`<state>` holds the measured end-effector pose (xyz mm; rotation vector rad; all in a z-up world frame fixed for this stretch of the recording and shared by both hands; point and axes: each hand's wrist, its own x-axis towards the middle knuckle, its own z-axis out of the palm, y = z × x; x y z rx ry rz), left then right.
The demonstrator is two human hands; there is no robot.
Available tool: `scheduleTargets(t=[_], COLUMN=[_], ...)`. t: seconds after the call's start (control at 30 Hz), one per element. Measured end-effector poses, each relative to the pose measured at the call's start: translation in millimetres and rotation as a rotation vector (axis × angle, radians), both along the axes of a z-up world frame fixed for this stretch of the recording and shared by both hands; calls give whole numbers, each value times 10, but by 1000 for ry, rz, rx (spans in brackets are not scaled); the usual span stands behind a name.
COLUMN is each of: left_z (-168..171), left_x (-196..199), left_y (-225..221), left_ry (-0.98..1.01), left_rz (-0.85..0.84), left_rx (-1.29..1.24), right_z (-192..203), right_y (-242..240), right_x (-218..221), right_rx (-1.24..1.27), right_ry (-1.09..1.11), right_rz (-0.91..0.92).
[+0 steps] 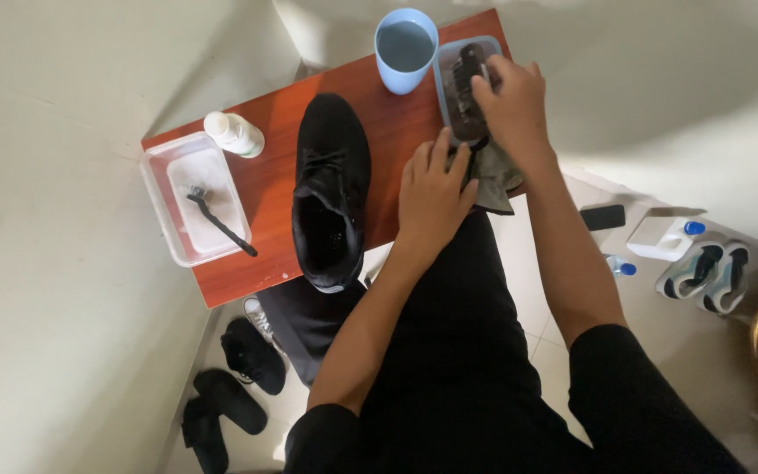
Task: Attaching a small silver bow to a black shoe and then polishing the area using a cloth and a brush.
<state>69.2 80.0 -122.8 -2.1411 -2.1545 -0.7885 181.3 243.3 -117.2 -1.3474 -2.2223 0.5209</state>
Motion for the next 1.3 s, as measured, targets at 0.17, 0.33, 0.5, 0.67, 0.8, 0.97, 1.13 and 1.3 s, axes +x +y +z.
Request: scheduleTargets(t=[0.17, 0.33, 0.5, 0.67, 0.8, 0.97, 1.13, 1.3], left_z=[825, 1261, 800, 886, 874, 745, 810, 814], left_x=[-361, -863, -1116, -1121, -1125, -1169, -1180, -1246], left_y=[-435, -746, -940, -945, -980, -997, -1002, -1023], left_ry=[-72, 127, 192, -60, -40, 12, 11, -71], left_rz=[38, 188, 427, 410, 398, 350, 331, 232], left_rx=[3, 133, -427, -415, -372, -329, -298, -408], right_z=[392, 532, 694, 528, -244, -480, -509, -297], right_y=[-263, -442, -712, -1398, -1614, -1289, -1314, -1936], right_x=[15, 50, -253, -752, -1105, -1328, -1276, -963], right_rx=[-332, -372, -829, -663, -309, -107, -98, -219], right_ry=[405, 640, 1027, 706, 426, 273, 195, 248], right_rz=[-211, -240, -522, -222, 35, 37, 83, 82])
